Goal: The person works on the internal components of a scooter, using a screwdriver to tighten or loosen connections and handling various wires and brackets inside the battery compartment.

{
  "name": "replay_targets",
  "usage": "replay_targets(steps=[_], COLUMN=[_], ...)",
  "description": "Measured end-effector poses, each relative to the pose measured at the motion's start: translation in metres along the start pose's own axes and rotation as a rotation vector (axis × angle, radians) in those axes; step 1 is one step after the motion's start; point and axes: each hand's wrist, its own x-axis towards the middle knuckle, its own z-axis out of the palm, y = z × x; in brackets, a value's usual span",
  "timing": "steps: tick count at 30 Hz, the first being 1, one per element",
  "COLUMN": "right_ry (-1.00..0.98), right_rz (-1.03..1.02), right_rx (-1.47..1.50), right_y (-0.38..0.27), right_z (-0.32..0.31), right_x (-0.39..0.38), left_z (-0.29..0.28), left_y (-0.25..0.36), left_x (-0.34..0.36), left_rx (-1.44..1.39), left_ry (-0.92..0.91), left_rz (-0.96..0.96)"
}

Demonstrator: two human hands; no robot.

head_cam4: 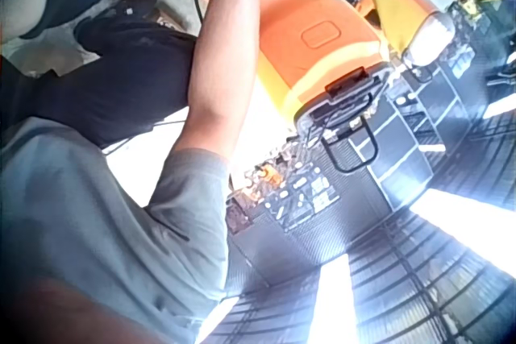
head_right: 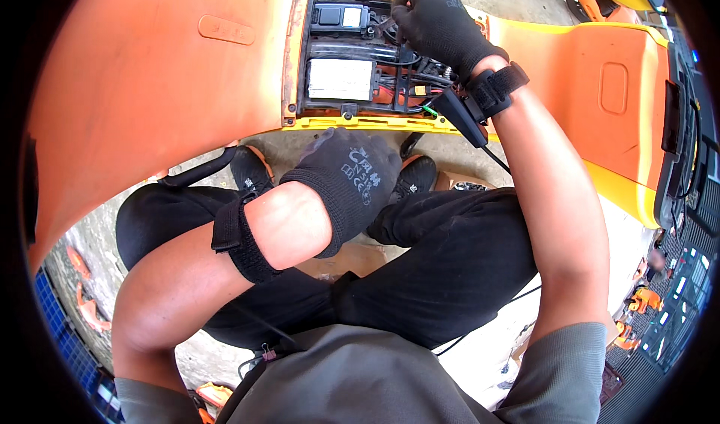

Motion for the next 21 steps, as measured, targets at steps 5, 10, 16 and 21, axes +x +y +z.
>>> replay_targets(steps=[5,10,16,21], right_ry=[-0.062,-0.066,-0.042,-0.067], right_rz=[0.065,0.105,0.090,0.108], right_rx=[0.053,0.081,0.104,0.087], right_y=[-0.004,-0.004,-0.002,-0.004], right_z=[0.004,0.006,0.005,0.008], right_x=[-0.004,-0.004,-0.003,-0.003], left_z=[-0.001,0.002,-0.002,-0.002], left_y=[0.000,0.001,0.001,-0.001], left_x=[0.002,0.001,-0.001,-0.001], left_rx=[-0.013,-0.008,-0.021,-0.016], left_ry=[-0.010,0.018,0.016,0.016], left_rz=[-0.008,-0.011,-0.012,0.011])
